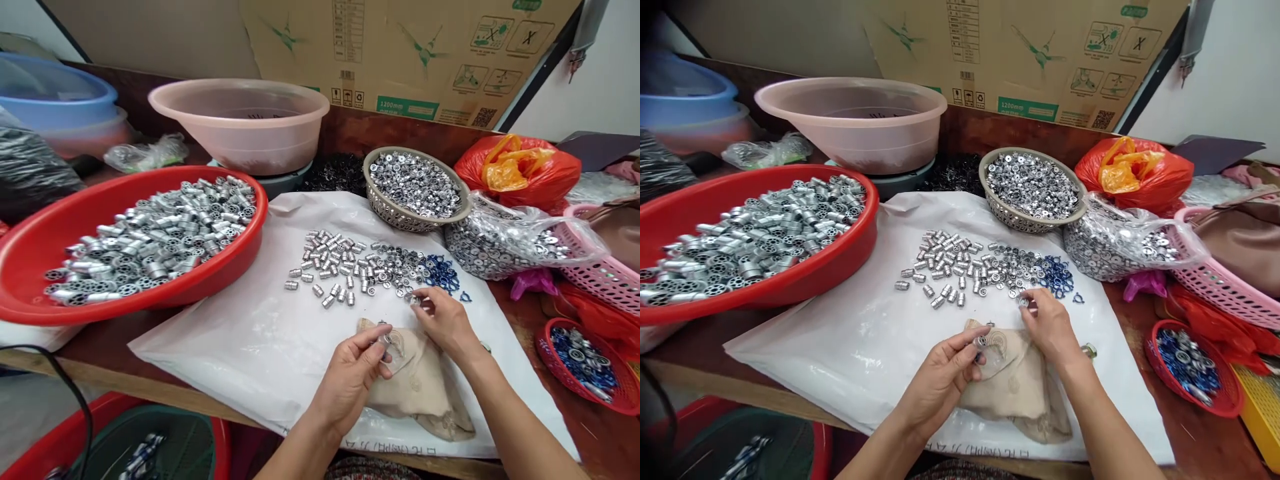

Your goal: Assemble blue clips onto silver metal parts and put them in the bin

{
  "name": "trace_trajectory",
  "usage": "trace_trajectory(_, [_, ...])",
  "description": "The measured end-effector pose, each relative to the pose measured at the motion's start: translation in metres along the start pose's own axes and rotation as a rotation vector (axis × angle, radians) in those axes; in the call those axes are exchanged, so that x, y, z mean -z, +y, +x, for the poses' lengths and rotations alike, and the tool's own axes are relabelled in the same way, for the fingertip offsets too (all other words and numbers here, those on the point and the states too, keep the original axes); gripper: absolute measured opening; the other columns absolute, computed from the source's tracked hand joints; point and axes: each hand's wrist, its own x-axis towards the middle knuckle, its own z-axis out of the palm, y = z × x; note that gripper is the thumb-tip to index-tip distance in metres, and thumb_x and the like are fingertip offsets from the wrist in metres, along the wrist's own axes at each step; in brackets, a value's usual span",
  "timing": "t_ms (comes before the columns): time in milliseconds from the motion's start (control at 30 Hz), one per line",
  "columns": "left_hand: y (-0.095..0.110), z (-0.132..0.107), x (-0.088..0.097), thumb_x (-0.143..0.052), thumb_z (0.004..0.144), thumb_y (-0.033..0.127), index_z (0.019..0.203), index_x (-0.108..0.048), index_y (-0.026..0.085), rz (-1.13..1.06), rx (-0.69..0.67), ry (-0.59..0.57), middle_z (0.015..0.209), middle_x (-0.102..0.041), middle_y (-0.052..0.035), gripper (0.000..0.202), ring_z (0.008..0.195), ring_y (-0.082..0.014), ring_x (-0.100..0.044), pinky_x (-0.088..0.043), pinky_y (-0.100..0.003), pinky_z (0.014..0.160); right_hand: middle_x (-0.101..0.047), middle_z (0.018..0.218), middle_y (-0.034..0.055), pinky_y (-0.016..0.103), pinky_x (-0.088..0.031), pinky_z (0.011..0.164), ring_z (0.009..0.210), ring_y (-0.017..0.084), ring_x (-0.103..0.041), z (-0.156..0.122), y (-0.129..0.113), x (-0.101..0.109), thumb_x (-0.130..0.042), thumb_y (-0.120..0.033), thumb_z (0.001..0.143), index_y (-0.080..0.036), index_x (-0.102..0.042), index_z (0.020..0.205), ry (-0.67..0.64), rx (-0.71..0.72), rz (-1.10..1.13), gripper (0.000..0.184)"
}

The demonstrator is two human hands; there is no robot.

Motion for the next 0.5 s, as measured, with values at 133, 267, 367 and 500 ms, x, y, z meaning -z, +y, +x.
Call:
trace_trajectory(133, [-0.001, 0.002, 0.000, -0.080, 0.060, 0.021, 0.082, -0.070, 0.014, -0.043, -0.007, -0.031, 0.074, -0.060, 0.0001, 0.026, 0.057, -0.0054, -0.051, -0.042, -0.017, 0.051, -0.066, 0.096, 0.0056, 0.028, -0.053, 0.072, 0.083, 0.017, -0.064, -0.035, -0.036, 0.011, -0.056, -0.019, 0.080, -0.022, -0.065, 0.097, -0.138, 0.181, 0.158, 0.020])
trace_trajectory(267, [-0.002, 0.000, -0.003, -0.079, 0.062, 0.019, 0.083, -0.068, 0.012, -0.102, 0.045, -0.079, 0.079, -0.063, -0.0028, 0.025, 0.064, -0.0079, -0.054, -0.044, -0.017, 0.057, -0.068, 0.095, 0.0051, 0.029, -0.053, 0.074, 0.082, 0.016, -0.064, -0.054, -0.053, 0.011, -0.060, -0.021, 0.081, -0.024, -0.067, 0.102, -0.159, 0.134, 0.422, 0.022])
trace_trajectory(367, [-0.003, -0.004, -0.005, -0.079, 0.062, 0.018, 0.084, -0.068, 0.011, -0.128, 0.070, -0.106, 0.076, -0.063, -0.0031, 0.025, 0.066, -0.0087, -0.056, -0.046, -0.017, 0.059, -0.069, 0.093, 0.0041, 0.030, -0.053, 0.079, 0.090, 0.017, -0.063, -0.060, -0.052, 0.003, -0.063, -0.022, 0.080, -0.025, -0.071, 0.093, -0.117, 0.059, 0.621, 0.015])
trace_trajectory(500, [-0.002, -0.008, -0.004, -0.079, 0.061, 0.017, 0.083, -0.068, 0.010, -0.162, 0.083, -0.122, 0.077, -0.065, -0.0035, 0.026, 0.064, -0.0075, -0.056, -0.046, -0.015, 0.057, -0.069, 0.091, 0.0045, 0.032, -0.055, 0.075, 0.082, 0.018, -0.065, -0.065, -0.049, -0.003, -0.071, -0.030, 0.073, -0.025, -0.070, 0.096, -0.052, -0.047, 0.694, 0.023])
